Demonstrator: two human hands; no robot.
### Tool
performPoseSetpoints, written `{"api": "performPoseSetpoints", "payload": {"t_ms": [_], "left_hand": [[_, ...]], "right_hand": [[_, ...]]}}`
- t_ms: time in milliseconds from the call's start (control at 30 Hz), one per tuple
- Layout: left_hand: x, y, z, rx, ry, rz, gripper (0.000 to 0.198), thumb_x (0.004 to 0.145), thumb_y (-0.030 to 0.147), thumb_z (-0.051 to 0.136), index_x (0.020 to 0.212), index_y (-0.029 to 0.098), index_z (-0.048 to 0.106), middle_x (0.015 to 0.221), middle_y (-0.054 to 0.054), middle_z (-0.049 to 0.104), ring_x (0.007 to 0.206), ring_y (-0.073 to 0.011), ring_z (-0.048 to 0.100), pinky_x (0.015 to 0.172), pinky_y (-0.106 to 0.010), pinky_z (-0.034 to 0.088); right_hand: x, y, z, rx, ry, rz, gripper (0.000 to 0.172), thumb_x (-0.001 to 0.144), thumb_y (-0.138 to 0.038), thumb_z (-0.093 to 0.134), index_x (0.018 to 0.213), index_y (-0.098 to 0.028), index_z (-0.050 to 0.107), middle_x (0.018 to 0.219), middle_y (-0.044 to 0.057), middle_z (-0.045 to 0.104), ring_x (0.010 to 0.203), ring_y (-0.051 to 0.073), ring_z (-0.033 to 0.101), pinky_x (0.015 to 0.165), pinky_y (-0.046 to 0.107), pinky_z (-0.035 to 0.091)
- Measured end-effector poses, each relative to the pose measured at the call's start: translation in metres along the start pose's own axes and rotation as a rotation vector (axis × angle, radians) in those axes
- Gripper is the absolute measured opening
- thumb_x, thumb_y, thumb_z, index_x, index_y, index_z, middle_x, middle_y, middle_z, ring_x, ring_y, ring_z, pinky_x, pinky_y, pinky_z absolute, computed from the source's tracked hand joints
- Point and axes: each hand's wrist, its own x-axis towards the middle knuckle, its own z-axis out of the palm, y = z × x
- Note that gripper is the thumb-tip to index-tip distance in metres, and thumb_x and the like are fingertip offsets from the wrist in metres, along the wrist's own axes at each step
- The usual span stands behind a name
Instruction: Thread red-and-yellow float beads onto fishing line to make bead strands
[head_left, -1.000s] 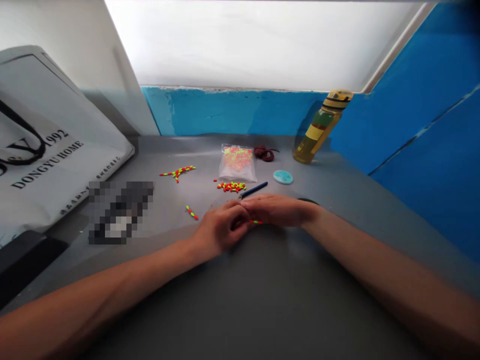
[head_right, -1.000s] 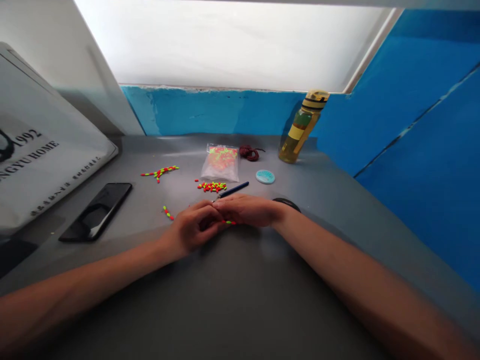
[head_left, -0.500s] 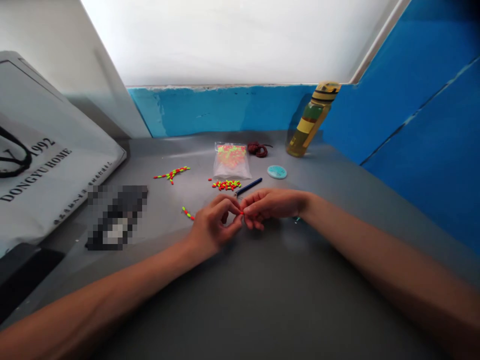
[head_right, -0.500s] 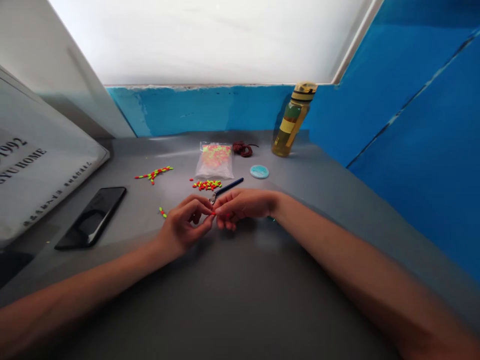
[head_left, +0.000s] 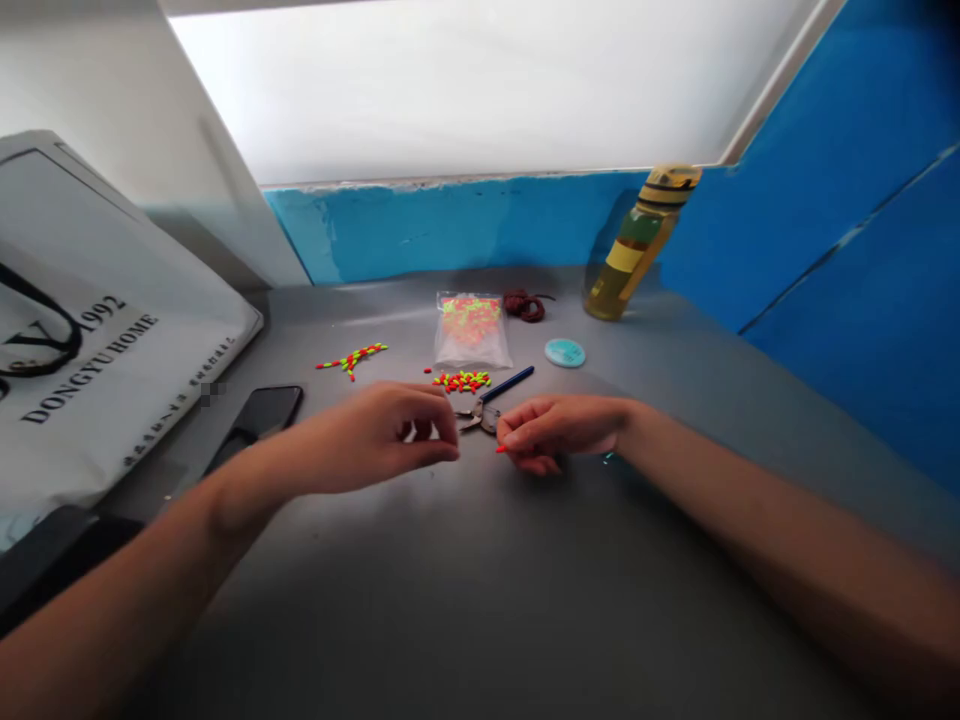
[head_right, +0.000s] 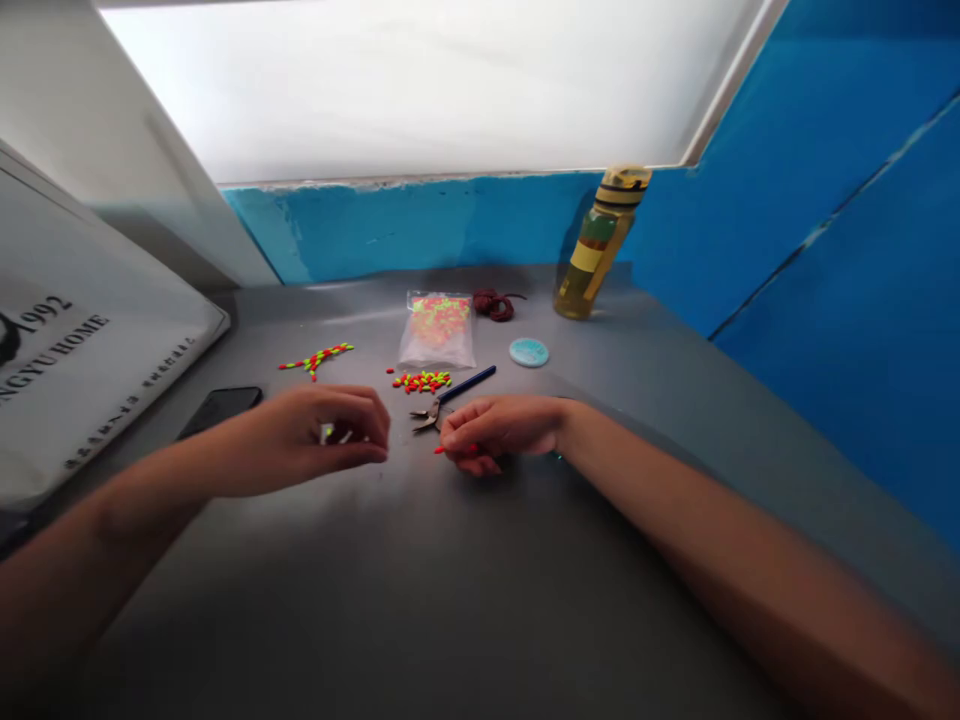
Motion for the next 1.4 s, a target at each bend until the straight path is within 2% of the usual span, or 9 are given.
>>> {"api": "performPoseSetpoints", "payload": {"t_ms": [67,233,367,500,767,900,1100,1267,1400], "left_hand": [[-0.013,-0.010,-0.019,0.171,-0.104,0.013,0.012,0.091,0.024,0.059,0.092,0.023,0.071,0.094,-0.002,0.073,0.077,-0.0146,0.066,0.068,-0.025,0.052],[-0.045,-0.054,-0.031,0.645,0.196,-0.068,0.049,0.085,0.023,0.054,0.134,0.026,0.060,0.133,-0.012,0.064,0.115,-0.0324,0.063,0.090,-0.046,0.053],[-0.051,-0.062,-0.033,0.705,0.207,-0.078,0.070,0.081,0.033,0.063,0.148,0.030,0.044,0.146,-0.010,0.054,0.109,-0.0322,0.066,0.081,-0.042,0.056],[-0.024,-0.029,-0.014,0.561,0.308,-0.119,0.040,0.091,0.031,0.051,0.129,0.027,0.062,0.126,-0.009,0.067,0.092,-0.0253,0.069,0.077,-0.037,0.054],[0.021,-0.010,0.044,-0.173,0.083,-0.191,0.030,0.096,0.037,0.051,0.114,0.018,0.065,0.086,-0.003,0.072,0.068,-0.0132,0.061,0.062,-0.025,0.046],[0.017,-0.023,0.027,-0.027,0.170,-0.262,0.033,0.095,0.044,0.049,0.083,0.018,0.065,0.071,-0.001,0.064,0.065,-0.0133,0.054,0.058,-0.025,0.038],[0.009,-0.029,0.005,0.519,0.207,-0.542,0.026,0.091,0.035,0.046,0.084,0.020,0.065,0.075,-0.007,0.067,0.062,-0.0194,0.055,0.054,-0.030,0.030],[0.001,-0.035,0.002,0.847,0.156,-0.667,0.030,0.091,0.028,0.041,0.078,0.018,0.066,0.077,-0.012,0.070,0.059,-0.0216,0.056,0.054,-0.031,0.031],[-0.005,-0.054,0.001,0.874,0.213,-0.548,0.033,0.096,0.028,0.041,0.075,0.018,0.063,0.077,-0.006,0.067,0.057,-0.0154,0.049,0.055,-0.028,0.033]], "right_hand": [[0.001,0.000,-0.001,0.011,0.007,-0.039,0.026,0.087,-0.035,0.070,0.080,-0.015,0.055,0.066,-0.001,0.063,0.053,0.007,0.055,0.049,0.017,0.041],[0.004,0.000,-0.005,0.027,0.046,-0.079,0.019,0.090,-0.030,0.066,0.085,-0.015,0.056,0.065,-0.001,0.063,0.049,0.007,0.053,0.041,0.017,0.036],[0.003,-0.001,-0.004,0.078,0.035,-0.087,0.018,0.088,-0.028,0.069,0.086,-0.014,0.058,0.076,0.002,0.066,0.049,0.006,0.051,0.040,0.017,0.035],[0.002,-0.002,-0.001,0.070,0.049,-0.090,0.017,0.085,-0.026,0.072,0.087,-0.012,0.062,0.088,0.005,0.067,0.059,0.006,0.055,0.044,0.016,0.040],[0.004,-0.001,0.001,0.037,0.069,-0.017,0.024,0.080,-0.032,0.078,0.082,-0.013,0.063,0.080,0.003,0.066,0.056,0.005,0.052,0.047,0.015,0.037],[0.003,-0.004,0.005,0.062,0.103,-0.024,0.025,0.080,-0.031,0.078,0.096,-0.014,0.069,0.082,0.001,0.061,0.051,0.002,0.041,0.044,0.015,0.030],[0.002,-0.009,0.009,0.036,0.170,-0.013,0.036,0.091,-0.031,0.067,0.125,-0.017,0.064,0.093,0.003,0.061,0.051,0.003,0.036,0.044,0.017,0.030],[0.003,-0.008,0.004,0.081,0.092,0.010,0.061,0.090,-0.019,0.066,0.147,-0.022,0.043,0.096,0.006,0.067,0.051,0.005,0.047,0.044,0.017,0.035],[0.002,-0.005,-0.001,0.075,-0.001,0.001,0.069,0.084,-0.007,0.064,0.147,-0.019,0.039,0.114,0.013,0.069,0.070,0.013,0.068,0.058,0.022,0.053]]}}
